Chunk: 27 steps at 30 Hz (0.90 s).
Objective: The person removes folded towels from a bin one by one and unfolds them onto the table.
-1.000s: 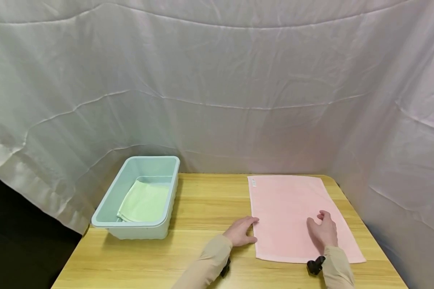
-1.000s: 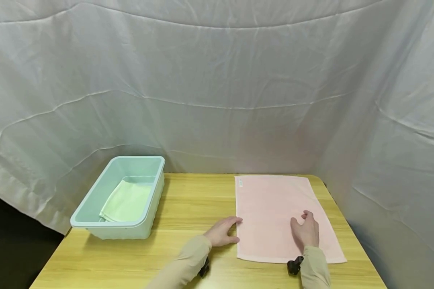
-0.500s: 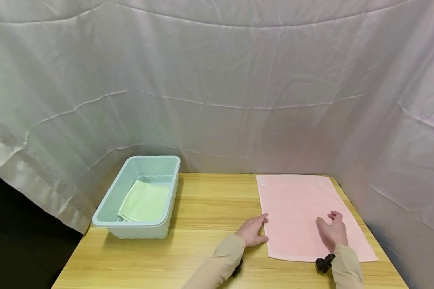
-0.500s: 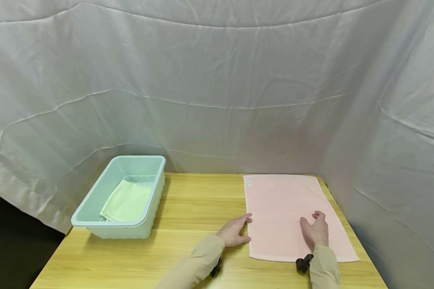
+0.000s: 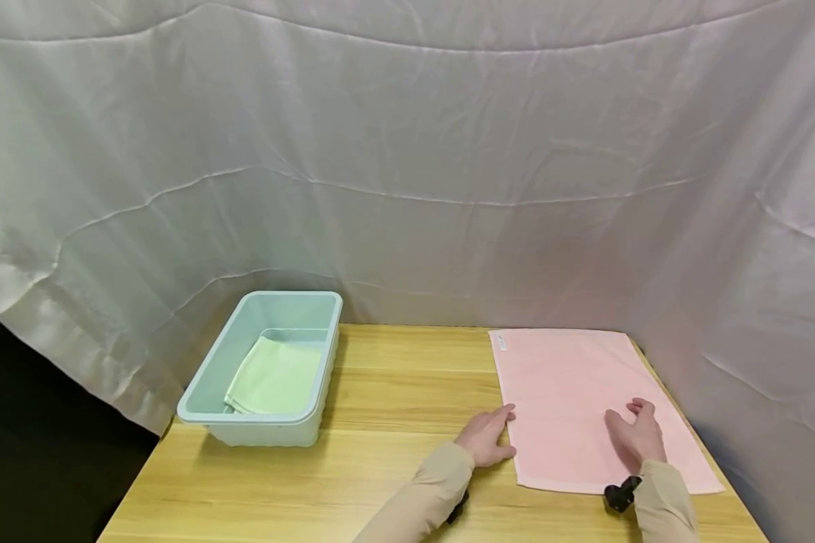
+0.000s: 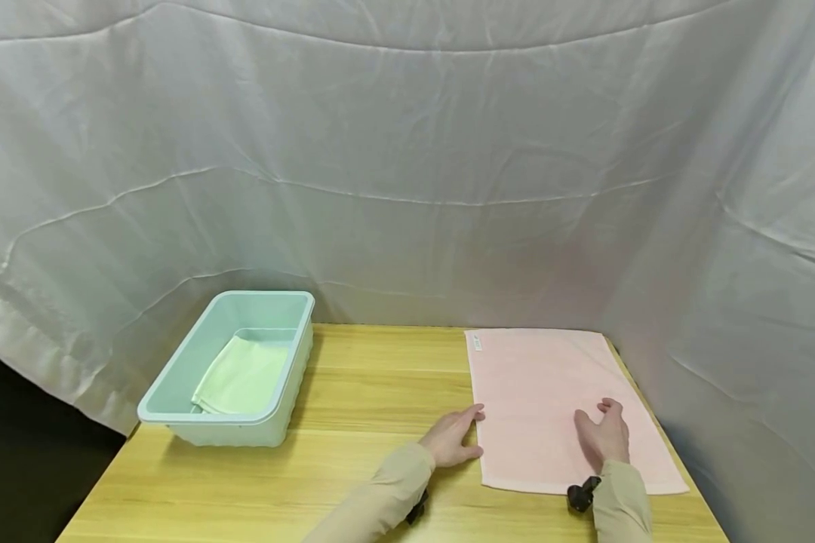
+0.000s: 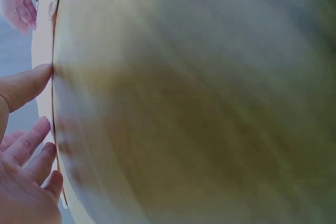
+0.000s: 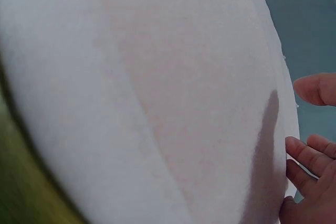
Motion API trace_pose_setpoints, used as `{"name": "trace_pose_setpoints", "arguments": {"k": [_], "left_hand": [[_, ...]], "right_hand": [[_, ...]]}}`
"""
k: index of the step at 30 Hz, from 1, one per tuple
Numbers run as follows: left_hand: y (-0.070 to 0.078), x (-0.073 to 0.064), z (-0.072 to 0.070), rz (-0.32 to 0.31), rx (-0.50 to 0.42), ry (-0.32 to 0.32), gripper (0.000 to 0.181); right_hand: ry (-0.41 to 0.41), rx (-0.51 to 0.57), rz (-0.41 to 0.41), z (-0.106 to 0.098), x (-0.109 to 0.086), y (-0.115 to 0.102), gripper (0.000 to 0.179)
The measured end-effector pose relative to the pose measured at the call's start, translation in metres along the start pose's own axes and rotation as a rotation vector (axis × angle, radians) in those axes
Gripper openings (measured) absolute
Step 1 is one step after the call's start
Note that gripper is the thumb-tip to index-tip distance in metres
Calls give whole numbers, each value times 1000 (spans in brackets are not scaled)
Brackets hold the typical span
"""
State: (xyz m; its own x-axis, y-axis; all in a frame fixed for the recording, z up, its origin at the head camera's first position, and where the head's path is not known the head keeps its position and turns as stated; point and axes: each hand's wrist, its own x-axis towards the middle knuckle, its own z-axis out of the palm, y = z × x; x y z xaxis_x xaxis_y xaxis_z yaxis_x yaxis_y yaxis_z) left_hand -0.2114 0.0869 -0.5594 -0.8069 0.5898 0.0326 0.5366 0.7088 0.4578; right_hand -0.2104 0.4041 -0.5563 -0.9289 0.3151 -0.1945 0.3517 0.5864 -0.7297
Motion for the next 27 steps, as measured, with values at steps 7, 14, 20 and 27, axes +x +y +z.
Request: {"name": "trace_pose_setpoints", "arguments": {"k": [7,14,20,27], "left_hand": [[-1,1,3,-6,14,5,72],[2,1,2,-19,18,-22,70],[0,-2,-4,-14,-66,-37,65],[-5,-8,-17,-56,-283,-36,65]], "right_hand": [[-8,0,10,-1,3,1,81],[1,2,24,-2,5,4,80],[-18,50,11,0,4,-1,84],[15,29,-29,4,0,-10,82]]}}
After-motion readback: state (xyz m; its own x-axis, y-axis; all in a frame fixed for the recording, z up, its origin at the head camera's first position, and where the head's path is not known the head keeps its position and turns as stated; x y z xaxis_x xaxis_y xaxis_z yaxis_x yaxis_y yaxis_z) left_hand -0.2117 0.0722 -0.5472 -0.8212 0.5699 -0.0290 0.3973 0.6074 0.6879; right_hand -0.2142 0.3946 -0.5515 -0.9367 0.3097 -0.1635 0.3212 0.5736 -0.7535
